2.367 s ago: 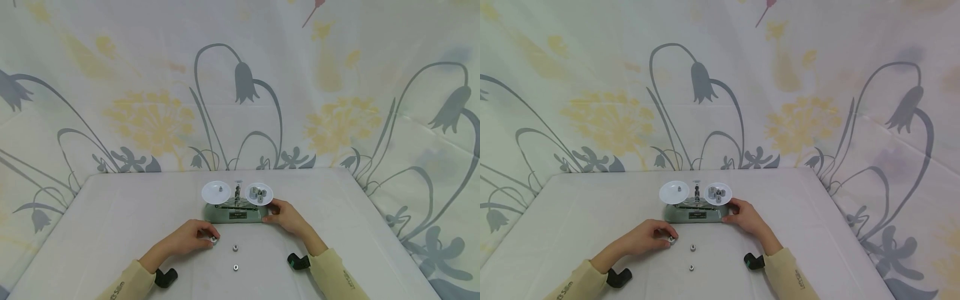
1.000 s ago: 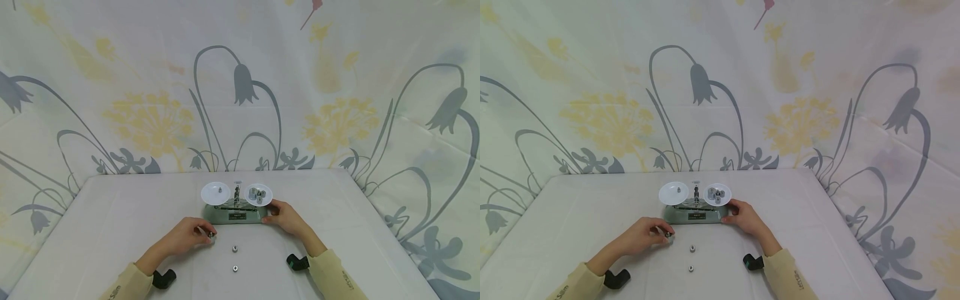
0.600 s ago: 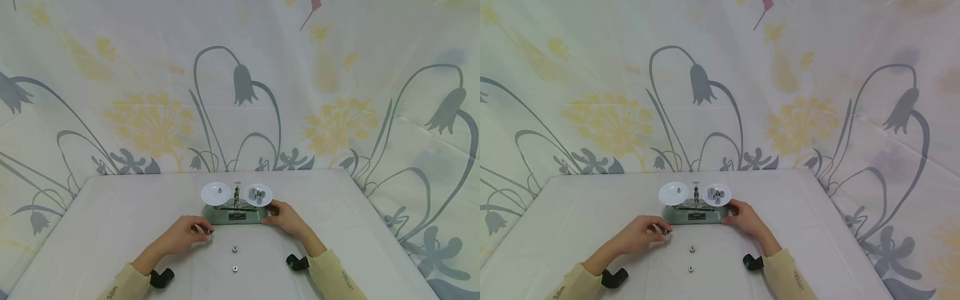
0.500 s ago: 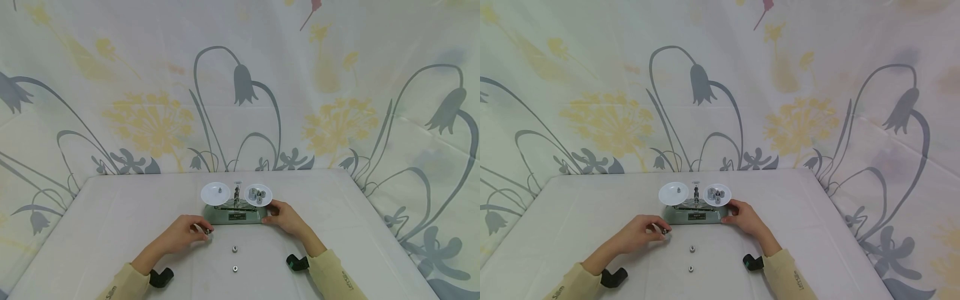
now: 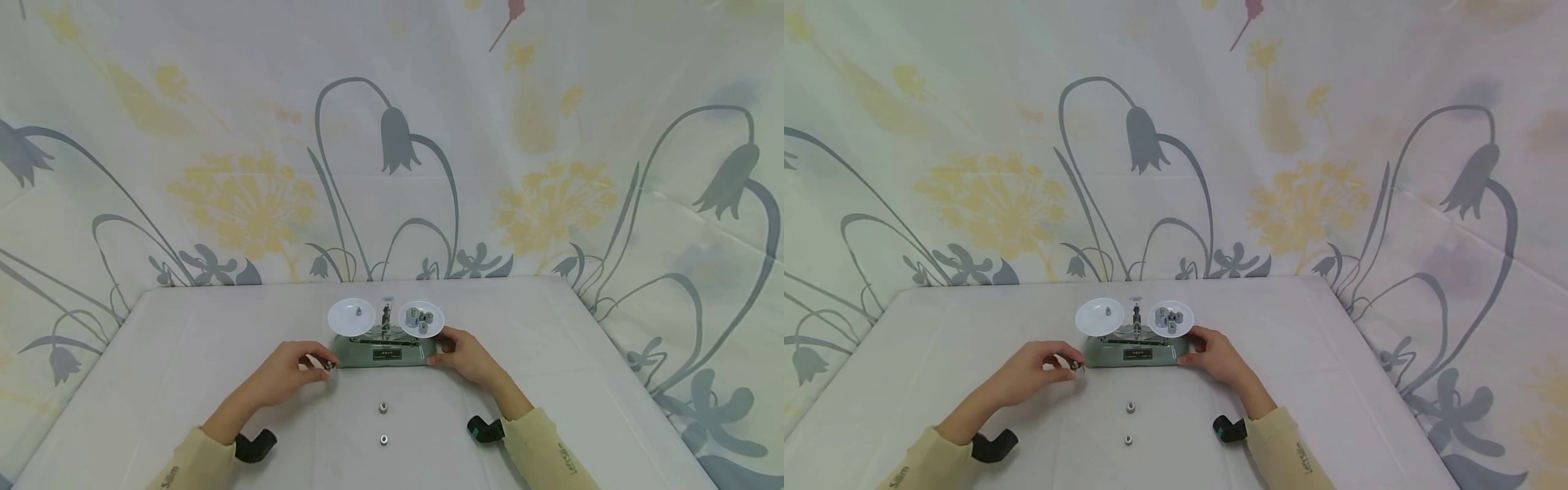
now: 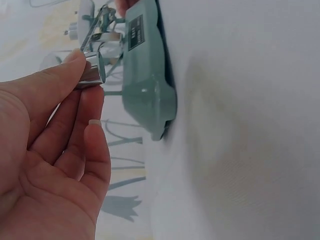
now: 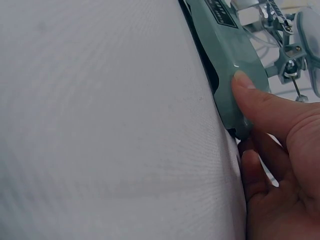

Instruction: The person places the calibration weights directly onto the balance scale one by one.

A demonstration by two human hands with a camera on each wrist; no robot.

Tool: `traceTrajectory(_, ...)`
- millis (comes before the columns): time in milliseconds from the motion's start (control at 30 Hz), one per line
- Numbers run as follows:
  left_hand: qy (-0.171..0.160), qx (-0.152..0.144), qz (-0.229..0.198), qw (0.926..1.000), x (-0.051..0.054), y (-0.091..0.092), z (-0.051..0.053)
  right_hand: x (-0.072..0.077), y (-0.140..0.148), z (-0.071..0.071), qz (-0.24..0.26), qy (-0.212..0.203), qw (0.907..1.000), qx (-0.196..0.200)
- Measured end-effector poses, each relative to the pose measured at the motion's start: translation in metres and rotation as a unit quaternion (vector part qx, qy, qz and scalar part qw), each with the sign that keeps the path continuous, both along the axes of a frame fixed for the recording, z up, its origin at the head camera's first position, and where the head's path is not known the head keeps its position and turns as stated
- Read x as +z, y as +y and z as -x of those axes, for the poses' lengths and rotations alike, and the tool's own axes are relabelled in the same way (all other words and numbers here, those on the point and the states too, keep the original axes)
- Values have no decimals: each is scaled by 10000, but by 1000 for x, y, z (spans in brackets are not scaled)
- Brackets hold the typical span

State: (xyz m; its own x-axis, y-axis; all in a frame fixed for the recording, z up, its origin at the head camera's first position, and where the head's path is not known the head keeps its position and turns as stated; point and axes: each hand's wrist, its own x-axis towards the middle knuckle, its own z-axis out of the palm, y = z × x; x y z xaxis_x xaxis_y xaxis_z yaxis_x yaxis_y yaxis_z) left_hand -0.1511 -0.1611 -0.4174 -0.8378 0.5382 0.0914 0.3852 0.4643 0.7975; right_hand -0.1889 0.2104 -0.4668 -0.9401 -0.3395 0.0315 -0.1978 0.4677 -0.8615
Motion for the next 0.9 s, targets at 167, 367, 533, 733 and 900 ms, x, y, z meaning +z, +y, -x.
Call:
traceTrajectory(167, 127, 98, -43, 9999, 9, -4, 1, 0, 0, -1, -41, -29, 10000, -27)
traceTrajectory(367, 205, 250, 59, 9995, 19, -11, 4, -1, 1, 0, -19, -5, 10000, -33)
traceTrajectory(533, 307, 369, 50, 9988, 27, -16, 7, -2, 1, 1, 2, 19, 10000, 20)
traceTrajectory(733, 434, 401, -55, 9982, 37, -18, 12, -3, 1, 1, -31, -20, 10000, 5)
traceTrajectory(900, 553, 360, -4, 9978, 45, -17, 18, 3, -1, -2, 41, 14, 10000, 36)
